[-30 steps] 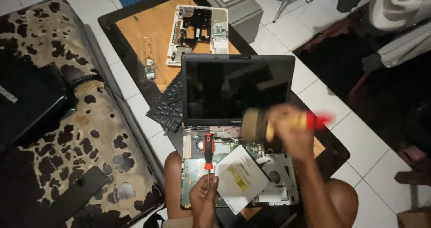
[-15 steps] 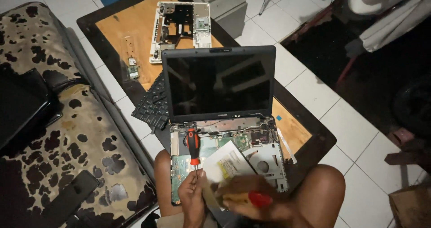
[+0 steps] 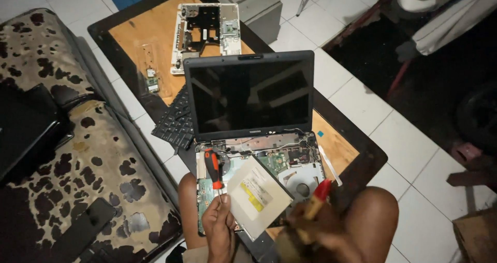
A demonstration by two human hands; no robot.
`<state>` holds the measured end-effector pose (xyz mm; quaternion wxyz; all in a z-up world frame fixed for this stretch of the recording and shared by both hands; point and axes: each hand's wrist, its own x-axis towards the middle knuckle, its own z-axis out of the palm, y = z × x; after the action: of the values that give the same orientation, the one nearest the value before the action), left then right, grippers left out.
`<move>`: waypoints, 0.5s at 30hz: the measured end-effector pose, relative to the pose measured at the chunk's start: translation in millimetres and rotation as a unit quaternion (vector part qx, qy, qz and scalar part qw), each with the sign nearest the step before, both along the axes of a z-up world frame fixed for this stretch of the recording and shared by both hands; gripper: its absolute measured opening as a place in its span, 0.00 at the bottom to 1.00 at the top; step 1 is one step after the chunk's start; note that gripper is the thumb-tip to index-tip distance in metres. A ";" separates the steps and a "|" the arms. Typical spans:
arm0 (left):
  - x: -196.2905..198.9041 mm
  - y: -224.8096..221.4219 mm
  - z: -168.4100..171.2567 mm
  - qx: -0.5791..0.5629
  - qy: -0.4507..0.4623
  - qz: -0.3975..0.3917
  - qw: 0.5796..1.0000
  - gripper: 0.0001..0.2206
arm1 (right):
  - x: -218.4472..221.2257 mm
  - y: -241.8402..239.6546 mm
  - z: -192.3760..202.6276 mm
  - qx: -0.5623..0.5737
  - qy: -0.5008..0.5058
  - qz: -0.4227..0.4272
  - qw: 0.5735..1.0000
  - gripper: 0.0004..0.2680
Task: Disassembling a laptop by removing the top casing, cleaning internal components with a brush, and removing screws.
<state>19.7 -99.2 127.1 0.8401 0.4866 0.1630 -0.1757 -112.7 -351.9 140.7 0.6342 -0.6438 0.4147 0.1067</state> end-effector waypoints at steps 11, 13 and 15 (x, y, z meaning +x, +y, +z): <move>3.7 -1.5 1.1 -0.020 -0.042 -0.056 0.997 0.14 | 18.8 27.9 22.0 0.009 -0.038 -0.250 0.967 0.11; 5.7 0.8 -3.9 -0.029 -0.066 -0.063 0.995 0.13 | 19.3 30.3 39.6 0.029 -0.137 -0.283 0.949 0.20; 8.6 1.5 -8.6 -0.125 -0.137 -0.095 0.978 0.07 | 32.3 45.9 111.3 0.001 -0.058 -0.418 0.907 0.11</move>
<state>28.3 -97.8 118.5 0.8879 0.4110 -0.0243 -0.2053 -80.4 -306.0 251.9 0.6445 -0.4160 0.6080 -0.2049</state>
